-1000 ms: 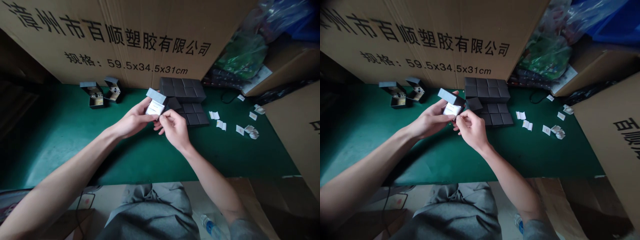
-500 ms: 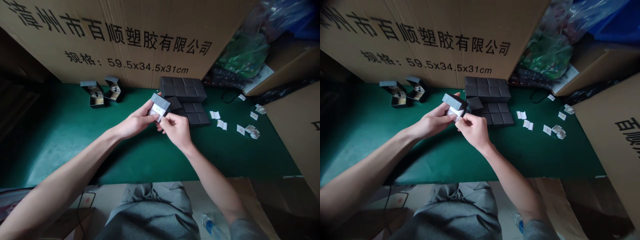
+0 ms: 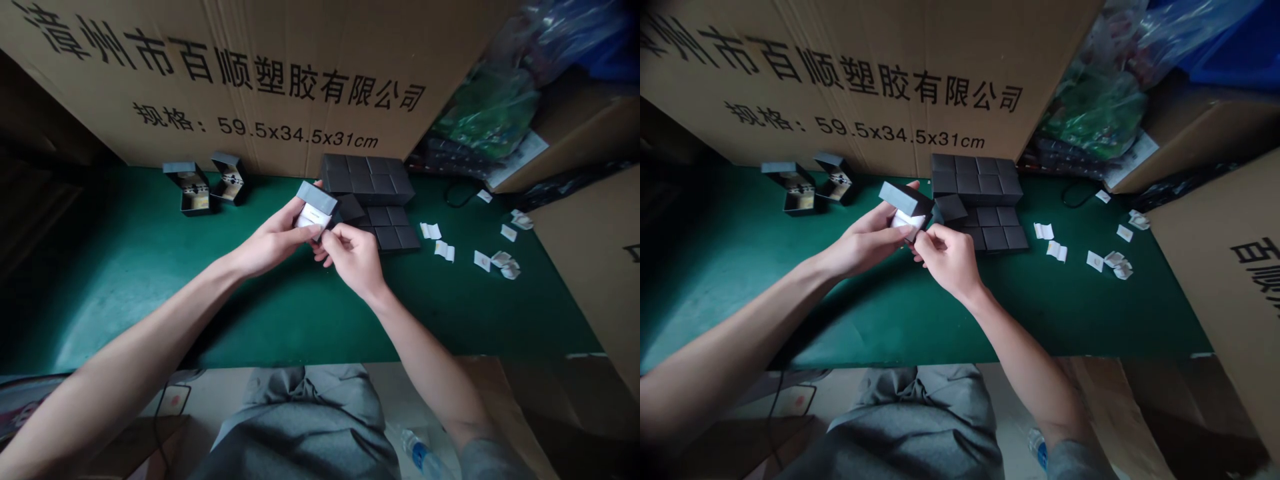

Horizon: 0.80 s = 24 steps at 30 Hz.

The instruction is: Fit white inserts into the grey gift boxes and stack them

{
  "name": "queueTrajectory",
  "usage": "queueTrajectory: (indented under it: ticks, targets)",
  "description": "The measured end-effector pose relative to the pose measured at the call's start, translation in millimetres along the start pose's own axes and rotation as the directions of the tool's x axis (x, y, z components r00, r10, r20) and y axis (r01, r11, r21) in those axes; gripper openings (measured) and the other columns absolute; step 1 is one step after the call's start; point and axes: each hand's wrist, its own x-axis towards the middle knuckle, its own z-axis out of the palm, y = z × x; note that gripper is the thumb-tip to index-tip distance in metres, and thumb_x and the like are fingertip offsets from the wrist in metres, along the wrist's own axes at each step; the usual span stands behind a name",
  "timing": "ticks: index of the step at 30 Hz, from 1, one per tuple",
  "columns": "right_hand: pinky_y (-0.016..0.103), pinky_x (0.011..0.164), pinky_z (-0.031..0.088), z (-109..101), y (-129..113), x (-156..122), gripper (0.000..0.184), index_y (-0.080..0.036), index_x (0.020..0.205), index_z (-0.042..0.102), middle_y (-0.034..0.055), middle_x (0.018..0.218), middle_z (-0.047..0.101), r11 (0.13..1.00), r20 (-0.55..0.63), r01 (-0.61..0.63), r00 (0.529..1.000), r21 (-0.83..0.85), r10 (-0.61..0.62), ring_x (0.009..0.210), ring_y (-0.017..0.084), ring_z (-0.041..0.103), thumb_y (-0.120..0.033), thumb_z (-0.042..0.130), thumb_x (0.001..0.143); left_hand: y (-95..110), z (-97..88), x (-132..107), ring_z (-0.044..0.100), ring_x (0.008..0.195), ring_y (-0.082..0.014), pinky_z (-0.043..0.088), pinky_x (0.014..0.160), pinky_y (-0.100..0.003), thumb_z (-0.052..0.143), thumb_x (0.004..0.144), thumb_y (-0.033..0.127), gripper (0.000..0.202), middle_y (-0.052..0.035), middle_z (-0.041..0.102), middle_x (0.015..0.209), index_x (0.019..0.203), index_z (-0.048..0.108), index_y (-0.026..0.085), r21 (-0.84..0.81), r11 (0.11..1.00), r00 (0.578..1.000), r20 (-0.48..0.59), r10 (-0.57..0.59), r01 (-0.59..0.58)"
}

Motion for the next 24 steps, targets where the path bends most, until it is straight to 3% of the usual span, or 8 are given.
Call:
queueTrajectory:
  ticks: [6,14,20,24]
  targets:
    - [0.017,0.047,0.054,1,-1,-1,0.038,-0.02,0.072,0.063,0.0003,0.07,0.076,1.0,-0.034,0.025,0.999,0.009,-0.025,0.059,0.011,0.073,-0.049,0.064,0.096,-3,-0.7,2,0.06,0.078,-0.0149,0.053,0.069,-0.028,0.073,0.095,0.039,0.039,-0.0035,0.065,0.094,0.129,0.069,0.021,-0.02,1.0,0.995,-0.097,0.006,-0.008]
    - [0.017,0.045,0.053,-1,2,2,0.032,-0.021,0.075,0.065,-0.0003,0.069,0.076,0.998,-0.085,0.015,0.996,-0.063,-0.02,0.057,0.012,0.073,-0.046,0.064,0.095,-8,-5.0,3,0.06,0.079,-0.0142,0.052,0.066,-0.024,0.071,0.097,0.043,0.031,-0.0031,0.065,0.094,0.119,0.068,0.022,0.101,0.994,0.997,-0.074,0.038,-0.031]
    - [0.021,0.052,0.056,-3,1,2,0.023,-0.021,0.076,0.067,-0.001,0.065,0.074,0.956,-0.12,0.094,0.984,-0.28,-0.131,0.058,0.013,0.073,-0.034,0.061,0.094,-10,-5.3,1,0.063,0.083,-0.0151,0.053,0.069,-0.025,0.065,0.102,0.043,0.027,-0.0038,0.065,0.097,0.117,0.061,0.022,0.298,0.95,0.995,0.0,0.101,-0.097]
    - [0.02,0.053,0.056,-4,0,2,0.022,-0.021,0.077,0.067,-0.0006,0.067,0.075,0.94,-0.111,0.101,0.983,-0.325,-0.144,0.059,0.013,0.073,-0.033,0.06,0.095,-12,-5.7,2,0.061,0.082,-0.0141,0.054,0.07,-0.025,0.065,0.101,0.045,0.028,-0.0033,0.063,0.096,0.115,0.059,0.021,0.307,0.945,0.994,0.01,0.113,-0.11]
